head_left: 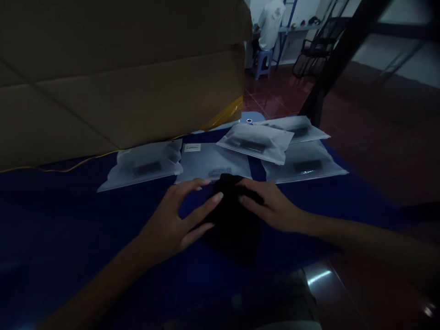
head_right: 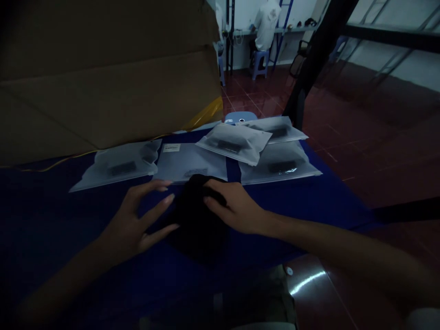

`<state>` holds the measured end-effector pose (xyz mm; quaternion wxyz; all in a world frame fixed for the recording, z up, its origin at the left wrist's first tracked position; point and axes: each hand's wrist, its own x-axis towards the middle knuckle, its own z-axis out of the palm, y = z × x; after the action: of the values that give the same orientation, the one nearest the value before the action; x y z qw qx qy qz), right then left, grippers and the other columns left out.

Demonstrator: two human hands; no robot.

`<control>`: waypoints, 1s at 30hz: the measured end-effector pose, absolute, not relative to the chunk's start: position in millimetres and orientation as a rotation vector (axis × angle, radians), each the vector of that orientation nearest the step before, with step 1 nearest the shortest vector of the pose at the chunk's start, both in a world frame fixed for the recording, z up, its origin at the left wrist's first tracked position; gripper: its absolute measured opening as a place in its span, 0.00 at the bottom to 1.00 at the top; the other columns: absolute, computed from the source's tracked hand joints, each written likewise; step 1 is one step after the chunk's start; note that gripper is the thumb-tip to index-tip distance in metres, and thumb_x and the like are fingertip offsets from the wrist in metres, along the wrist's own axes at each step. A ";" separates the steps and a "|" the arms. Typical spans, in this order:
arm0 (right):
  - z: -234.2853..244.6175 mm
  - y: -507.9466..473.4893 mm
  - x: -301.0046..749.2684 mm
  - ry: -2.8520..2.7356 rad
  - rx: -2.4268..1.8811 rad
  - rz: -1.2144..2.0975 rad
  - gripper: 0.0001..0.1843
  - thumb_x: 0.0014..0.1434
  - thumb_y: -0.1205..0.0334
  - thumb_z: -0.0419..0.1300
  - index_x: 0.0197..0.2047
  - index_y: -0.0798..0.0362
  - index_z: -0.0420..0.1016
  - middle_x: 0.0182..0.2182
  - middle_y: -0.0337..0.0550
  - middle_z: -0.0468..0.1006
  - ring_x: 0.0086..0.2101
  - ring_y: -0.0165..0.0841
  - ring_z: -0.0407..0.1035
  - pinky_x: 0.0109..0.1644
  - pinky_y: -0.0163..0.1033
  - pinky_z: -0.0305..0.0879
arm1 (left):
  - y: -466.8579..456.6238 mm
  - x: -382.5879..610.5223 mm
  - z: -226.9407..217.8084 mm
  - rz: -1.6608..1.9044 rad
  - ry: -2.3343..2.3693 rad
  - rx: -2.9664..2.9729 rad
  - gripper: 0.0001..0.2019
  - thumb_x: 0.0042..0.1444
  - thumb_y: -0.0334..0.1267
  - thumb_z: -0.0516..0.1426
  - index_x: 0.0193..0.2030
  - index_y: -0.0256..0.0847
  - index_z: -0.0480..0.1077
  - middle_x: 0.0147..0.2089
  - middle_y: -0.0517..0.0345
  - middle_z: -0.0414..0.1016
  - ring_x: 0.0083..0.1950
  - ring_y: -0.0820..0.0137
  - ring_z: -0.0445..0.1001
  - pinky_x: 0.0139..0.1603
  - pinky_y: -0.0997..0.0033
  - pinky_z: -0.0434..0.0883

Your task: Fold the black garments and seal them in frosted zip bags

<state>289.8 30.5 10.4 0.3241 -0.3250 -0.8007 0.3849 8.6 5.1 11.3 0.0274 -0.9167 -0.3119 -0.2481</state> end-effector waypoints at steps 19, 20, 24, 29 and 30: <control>18.6 50.9 316.8 -2.082 -1.202 0.171 0.16 0.68 0.52 0.54 0.35 0.53 0.74 0.35 0.47 0.72 0.33 0.37 0.69 0.34 0.44 0.66 | 25.2 -22.9 31.5 -0.214 -1.010 -3.091 0.10 0.58 0.29 0.50 0.26 0.43 0.64 0.26 0.61 0.69 0.30 0.68 0.69 0.42 0.59 0.69; 17.9 52.1 317.1 -2.131 -1.306 0.142 0.20 0.68 0.47 0.55 0.32 0.53 0.73 0.34 0.47 0.71 0.31 0.36 0.68 0.31 0.43 0.64 | 26.8 -25.8 29.8 -0.195 -1.023 -3.057 0.10 0.58 0.30 0.50 0.26 0.43 0.64 0.27 0.60 0.70 0.31 0.67 0.70 0.41 0.58 0.69; 13.1 51.9 316.2 -2.332 -1.581 -0.128 0.20 0.63 0.45 0.61 0.36 0.55 0.76 0.39 0.52 0.76 0.31 0.39 0.69 0.27 0.42 0.62 | 29.9 -32.1 24.5 -0.156 -1.136 -2.885 0.10 0.59 0.32 0.50 0.27 0.44 0.64 0.27 0.57 0.69 0.33 0.62 0.72 0.42 0.53 0.71; 6.5 49.0 313.0 -2.475 -1.222 -0.286 0.29 0.54 0.71 0.61 0.61 0.58 0.74 0.58 0.59 0.75 0.58 0.57 0.67 0.56 0.60 0.71 | 30.4 -31.3 20.0 -0.174 -1.354 -2.578 0.12 0.68 0.38 0.47 0.44 0.43 0.72 0.48 0.44 0.75 0.48 0.52 0.75 0.42 0.52 0.74; 5.3 48.9 312.0 -2.500 -1.166 -0.211 0.33 0.54 0.73 0.60 0.65 0.58 0.71 0.61 0.58 0.74 0.60 0.55 0.65 0.60 0.61 0.70 | 29.8 -30.1 19.6 -0.170 -1.406 -2.542 0.13 0.69 0.41 0.47 0.48 0.43 0.72 0.52 0.43 0.74 0.50 0.50 0.75 0.43 0.51 0.74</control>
<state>312.0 48.9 5.3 0.1863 -0.4140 -0.8879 -0.0750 -30.1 29.8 19.6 0.1154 -0.8677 -0.4800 -0.0582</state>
